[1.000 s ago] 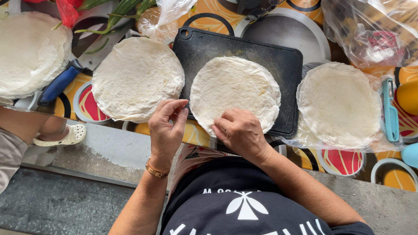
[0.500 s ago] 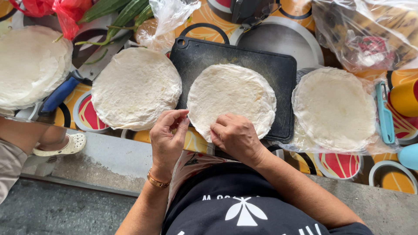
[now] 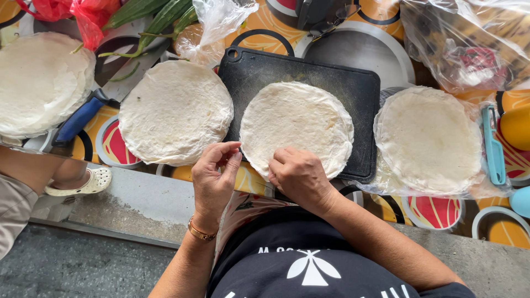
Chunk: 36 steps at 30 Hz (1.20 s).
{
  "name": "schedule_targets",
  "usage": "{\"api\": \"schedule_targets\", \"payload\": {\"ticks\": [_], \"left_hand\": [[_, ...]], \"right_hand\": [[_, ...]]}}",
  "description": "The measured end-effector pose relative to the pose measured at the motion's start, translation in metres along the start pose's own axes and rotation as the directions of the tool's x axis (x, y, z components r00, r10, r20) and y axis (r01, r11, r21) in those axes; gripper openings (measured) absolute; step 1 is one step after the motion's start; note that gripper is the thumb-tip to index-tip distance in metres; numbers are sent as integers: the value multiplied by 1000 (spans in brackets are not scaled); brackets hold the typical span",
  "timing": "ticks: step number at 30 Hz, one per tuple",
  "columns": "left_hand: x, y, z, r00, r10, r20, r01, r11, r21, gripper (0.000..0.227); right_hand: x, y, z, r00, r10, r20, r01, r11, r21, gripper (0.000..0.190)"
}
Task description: The person peels thin layers of white dough from a stack on a black board and arranges them by hand.
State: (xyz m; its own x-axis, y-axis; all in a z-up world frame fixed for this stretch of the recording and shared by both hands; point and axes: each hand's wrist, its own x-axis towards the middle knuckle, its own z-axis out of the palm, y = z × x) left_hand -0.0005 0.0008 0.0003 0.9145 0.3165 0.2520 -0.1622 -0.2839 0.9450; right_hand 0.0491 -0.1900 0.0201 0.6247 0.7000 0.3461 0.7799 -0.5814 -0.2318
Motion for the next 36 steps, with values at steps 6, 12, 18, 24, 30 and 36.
{"api": "schedule_targets", "payload": {"ticks": [6, 12, 18, 24, 30, 36], "left_hand": [[0, -4, -1, 1000, -11, 3, 11, 1000, 10, 17], [-1, -13, -6, 997, -79, 18, 80, 995, -58, 14], [-1, -13, 12, 850, -353, 391, 512, 725, -460, 19], [-16, -5, 33, 816, -305, 491, 530, 735, -424, 19], [-30, -11, 33, 853, -276, 444, 439, 838, -323, 12], [-32, -18, 33, 799, -349, 489, 586, 632, -507, 13]], "right_hand": [[1, 2, 4, 999, -33, -32, 33, 999, -16, 11], [6, 21, 1, 995, 93, -35, -84, 975, 205, 10], [1, 44, -31, 963, 268, 14, -235, 816, 528, 5], [-17, 28, -39, 960, 266, 91, -266, 752, 603, 9], [-32, 17, -28, 937, 326, 125, -322, 671, 668, 9], [-48, 15, -42, 917, 399, 10, -318, 714, 623, 12]]}}
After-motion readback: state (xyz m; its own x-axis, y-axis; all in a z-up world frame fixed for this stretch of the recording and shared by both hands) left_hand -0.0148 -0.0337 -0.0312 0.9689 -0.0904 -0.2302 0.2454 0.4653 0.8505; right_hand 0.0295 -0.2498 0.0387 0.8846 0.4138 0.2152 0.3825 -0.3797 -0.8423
